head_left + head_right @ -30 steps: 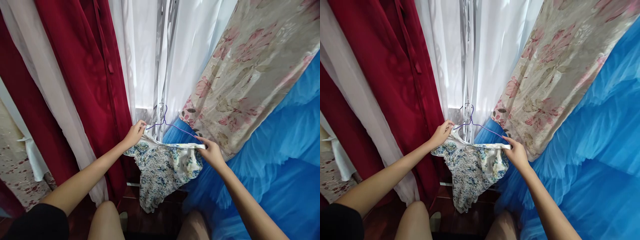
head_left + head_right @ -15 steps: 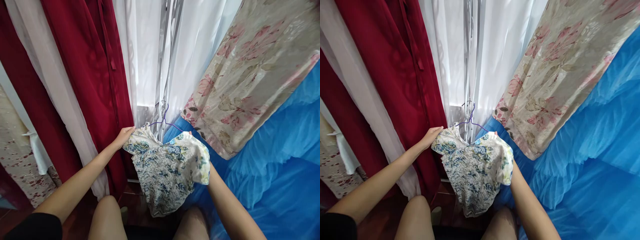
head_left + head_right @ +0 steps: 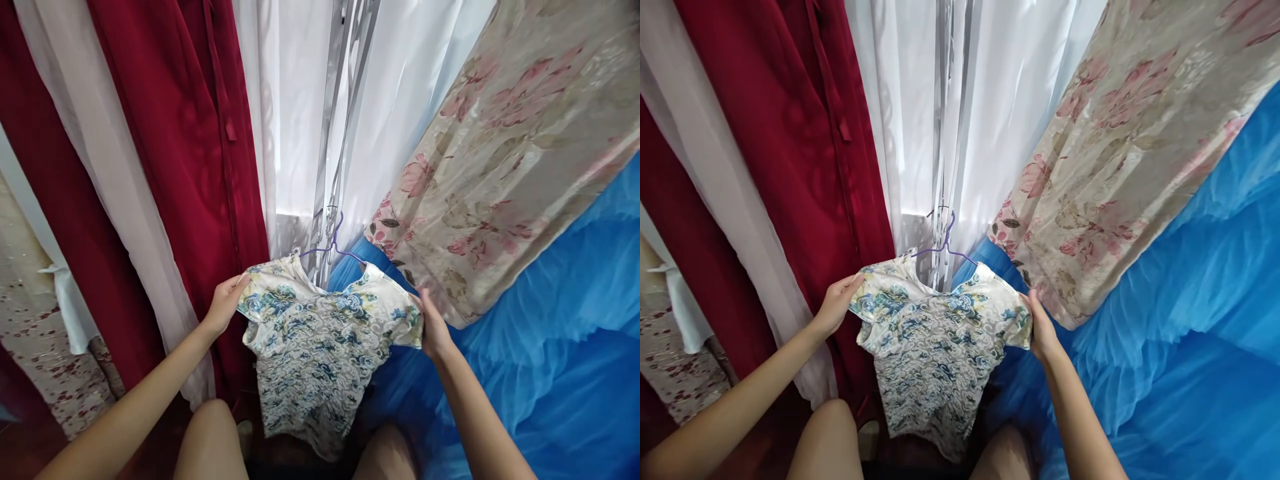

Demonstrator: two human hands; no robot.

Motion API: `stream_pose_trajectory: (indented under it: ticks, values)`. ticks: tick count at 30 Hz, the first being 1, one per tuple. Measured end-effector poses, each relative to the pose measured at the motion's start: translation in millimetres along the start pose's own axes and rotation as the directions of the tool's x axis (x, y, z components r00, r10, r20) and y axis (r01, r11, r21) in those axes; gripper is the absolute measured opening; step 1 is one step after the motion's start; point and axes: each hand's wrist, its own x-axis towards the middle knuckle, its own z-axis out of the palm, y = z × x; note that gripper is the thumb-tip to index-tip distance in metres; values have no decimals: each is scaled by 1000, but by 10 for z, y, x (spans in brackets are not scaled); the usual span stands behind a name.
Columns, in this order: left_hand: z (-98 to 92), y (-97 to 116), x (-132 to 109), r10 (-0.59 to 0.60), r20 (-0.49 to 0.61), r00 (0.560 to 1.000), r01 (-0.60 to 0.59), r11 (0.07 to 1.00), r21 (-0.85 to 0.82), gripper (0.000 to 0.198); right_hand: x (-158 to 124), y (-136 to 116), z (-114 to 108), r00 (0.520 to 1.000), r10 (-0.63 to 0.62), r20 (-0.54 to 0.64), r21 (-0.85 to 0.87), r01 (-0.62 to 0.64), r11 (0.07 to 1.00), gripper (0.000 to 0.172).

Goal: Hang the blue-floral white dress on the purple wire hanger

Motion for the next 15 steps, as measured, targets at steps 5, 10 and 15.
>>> stream_pose_trajectory:
  ticks: [5,10,15]
  values:
    - [242,489,-23,49,-103,993,-66,984,-165,52,-125,-311,236,988,-112,-105,-17,111,994,36]
    - [390,991,3,499,93,861,-484,750,451,68,-333,-413,367,971,-137,-198,54,150,987,33]
    - [490,717,-39,488,536,689,-683,190,705,78,-1048,-35,384,993,-113,-35,-101,109,989,35]
